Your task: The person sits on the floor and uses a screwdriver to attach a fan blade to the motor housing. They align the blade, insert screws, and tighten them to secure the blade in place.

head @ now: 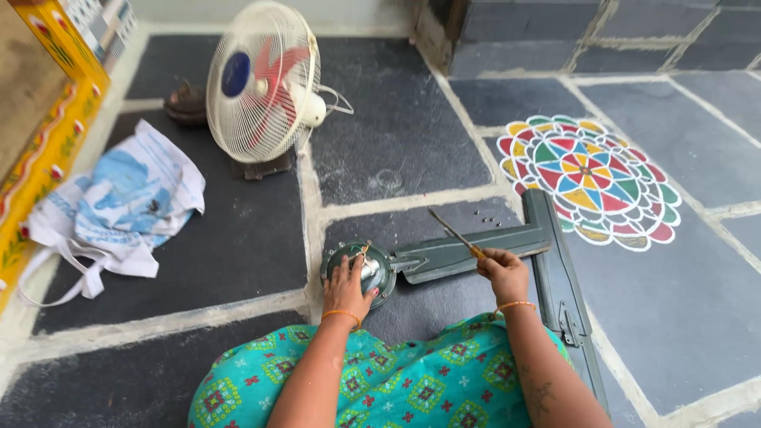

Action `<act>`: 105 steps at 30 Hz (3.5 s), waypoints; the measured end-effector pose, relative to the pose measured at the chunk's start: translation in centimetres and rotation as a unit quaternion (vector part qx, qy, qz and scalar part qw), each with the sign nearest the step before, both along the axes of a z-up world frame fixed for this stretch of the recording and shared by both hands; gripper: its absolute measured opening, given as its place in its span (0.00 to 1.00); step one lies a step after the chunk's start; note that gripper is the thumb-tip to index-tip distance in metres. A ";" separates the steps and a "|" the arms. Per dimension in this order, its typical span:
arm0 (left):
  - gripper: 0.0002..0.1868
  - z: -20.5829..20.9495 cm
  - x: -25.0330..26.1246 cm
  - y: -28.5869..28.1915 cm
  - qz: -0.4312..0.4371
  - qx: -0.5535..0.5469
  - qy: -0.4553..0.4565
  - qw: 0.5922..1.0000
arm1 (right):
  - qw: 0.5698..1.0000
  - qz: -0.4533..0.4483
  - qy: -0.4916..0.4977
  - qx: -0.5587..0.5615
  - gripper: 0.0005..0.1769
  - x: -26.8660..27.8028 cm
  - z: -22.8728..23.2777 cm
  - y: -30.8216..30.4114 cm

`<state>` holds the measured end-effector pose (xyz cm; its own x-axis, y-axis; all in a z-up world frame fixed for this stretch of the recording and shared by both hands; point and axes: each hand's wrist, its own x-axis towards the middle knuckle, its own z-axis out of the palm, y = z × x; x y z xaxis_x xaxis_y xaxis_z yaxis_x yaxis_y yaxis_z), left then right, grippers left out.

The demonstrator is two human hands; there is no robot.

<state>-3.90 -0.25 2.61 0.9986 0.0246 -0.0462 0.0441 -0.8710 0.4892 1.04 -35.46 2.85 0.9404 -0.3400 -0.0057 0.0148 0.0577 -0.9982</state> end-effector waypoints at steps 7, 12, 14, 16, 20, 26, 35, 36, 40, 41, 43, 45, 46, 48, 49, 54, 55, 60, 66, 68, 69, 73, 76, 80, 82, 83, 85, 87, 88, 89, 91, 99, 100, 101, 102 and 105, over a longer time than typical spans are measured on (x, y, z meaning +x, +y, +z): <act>0.49 1.0 -1.7 0.9 -0.006 0.022 0.004 1.000 | 0.992 -0.101 -0.071 -0.019 0.12 -0.9 -0.2 -0.9; 0.47 1.9 -2.4 2.6 0.005 -0.044 -0.070 0.997 | 0.990 -0.109 -0.085 0.037 0.14 -1.7 0.6 -0.6; 0.46 2.0 -3.2 3.8 0.001 -0.055 -0.123 0.991 | 0.989 -0.116 -0.081 0.037 0.14 -2.1 1.0 -0.2; 0.44 2.0 -4.2 4.8 0.020 -0.066 -0.132 0.989 | 0.990 -0.126 -0.064 0.013 0.13 -2.4 1.8 0.2; 0.42 2.6 -6.3 6.3 0.081 -0.061 -0.086 0.991 | 0.988 -0.137 -0.056 -0.034 0.12 -3.3 2.8 1.1; 0.40 3.6 -7.6 6.0 0.057 0.026 -0.107 0.992 | 0.988 -0.131 -0.085 -0.007 0.12 -3.8 2.2 0.1; 0.37 7.5 -8.6 4.1 0.037 0.064 -0.119 0.990 | 0.985 -0.105 -0.136 -0.012 0.12 -4.0 2.2 0.4; 0.37 8.2 -8.8 3.6 0.031 0.068 -0.120 0.990 | 0.986 -0.097 -0.136 -0.005 0.12 -4.4 2.3 0.6; 0.36 11.8 -9.9 1.2 0.010 0.080 -0.120 0.989 | 0.984 -0.079 -0.153 -0.036 0.13 -5.5 3.5 0.7; 0.37 12.7 -10.4 0.6 0.016 0.091 -0.098 0.991 | 0.985 -0.079 -0.145 -0.043 0.13 -5.9 3.8 0.8; 0.37 14.5 -11.1 0.1 0.030 0.149 -0.023 0.988 | 0.985 -0.071 -0.152 -0.042 0.13 -5.8 4.8 1.1; 0.36 15.1 -12.3 0.7 0.039 0.238 0.090 0.966 | 0.983 -0.055 -0.171 -0.027 0.13 -6.3 5.4 1.6; 0.38 15.3 -12.4 1.0 0.038 0.238 0.144 0.960 | 0.983 -0.051 -0.177 -0.022 0.13 -6.6 5.8 1.7; 0.43 15.2 -12.4 2.1 0.038 0.238 0.246 0.939 | 0.980 -0.042 -0.194 -0.011 0.13 -6.8 6.8 2.3; 0.36 14.8 -12.2 2.6 0.035 0.238 0.208 0.948 | 0.982 -0.057 -0.177 -0.034 0.13 -7.0 7.5 2.5; 0.13 12.3 -11.1 4.8 0.037 0.328 -0.030 0.943 | 0.982 -0.057 -0.176 -0.037 0.12 -8.2 9.6 4.4; 0.14 12.4 -10.7 5.6 0.054 0.369 -0.068 0.925 | 0.980 -0.046 -0.194 -0.022 0.12 -8.3 10.0 5.0; 0.17 16.7 -8.0 11.9 0.104 0.541 -0.293 0.781 | 0.971 -0.008 -0.236 0.029 0.11 -10.0 11.9 7.7; 0.14 24.1 -10.9 24.2 0.252 0.483 -0.351 0.762 | 0.966 0.035 -0.245 0.070 0.11 -12.7 17.0 9.3; 0.13 25.1 -11.1 23.9 0.212 0.510 -0.327 0.767 | 0.965 0.044 -0.250 0.070 0.11 -12.8 19.1 9.3; 0.14 26.0 -10.5 23.2 0.193 0.518 -0.311 0.773 | 0.964 0.049 -0.251 0.069 0.11 -13.0 19.7 9.2; 0.20 28.4 -8.4 18.6 0.190 0.387 -0.147 0.890 | 0.953 0.069 -0.287 0.075 0.11 -12.6 22.9 8.7; 0.32 27.8 -7.9 13.9 0.142 0.320 -0.123 0.929 | 0.955 0.066 -0.286 0.044 0.11 -12.3 24.2 8.1; 0.30 26.5 -8.3 9.3 0.064 0.345 -0.080 0.933 | 0.958 0.066 -0.279 0.009 0.10 -11.8 25.8 7.8; 0.31 26.2 -8.4 7.8 0.065 0.332 -0.057 0.939 | 0.955 0.063 -0.289 0.015 0.10 -11.3 26.9 8.4; 0.31 26.4 -7.9 7.6 0.066 0.305 -0.062 0.948 | 0.955 0.058 -0.290 0.017 0.10 -11.0 27.2 8.7; 0.30 25.1 -7.5 6.7 0.063 0.239 -0.058 0.967 | 0.958 0.054 -0.281 0.000 0.10 -10.8 26.9 9.0; 0.30 23.5 -6.6 5.7 0.043 0.222 -0.036 0.973 | 0.961 0.057 -0.268 -0.033 0.10 -10.3 26.6 8.8; 0.31 23.3 -5.9 5.4 0.034 0.215 -0.029 0.976 | 0.963 0.062 -0.253 -0.064 0.10 -9.9 26.8 8.8; 0.30 23.1 -5.1 5.0 0.023 0.200 -0.023 0.979 | 0.965 0.068 -0.237 -0.094 0.10 -9.6 27.1 8.6; 0.28 22.2 -4.0 4.2 -0.001 0.169 -0.006 0.986 | 0.964 0.089 -0.216 -0.126 0.09 -9.4 27.2 7.9; 0.27 17.8 -1.1 4.8 0.000 0.116 -0.057 0.992 | 0.957 0.076 -0.182 -0.214 0.09 -7.7 32.0 5.8; 0.28 16.8 -1.0 5.1 0.004 0.103 -0.041 0.994 | 0.952 0.085 -0.198 -0.216 0.08 -7.3 32.3 5.8; 0.28 15.7 -0.8 5.3 0.012 0.082 -0.035 0.996 | 0.947 0.094 -0.215 -0.218 0.08 -6.7 32.6 5.8; 0.29 14.6 -0.8 5.4 0.021 0.060 -0.027 0.998 | 0.943 0.104 -0.228 -0.220 0.08 -6.4 32.7 6.0; 0.28 12.5 -0.6 5.3 0.017 0.046 0.003 0.999 | 0.939 0.086 -0.202 -0.263 0.08 -6.0 33.6 6.8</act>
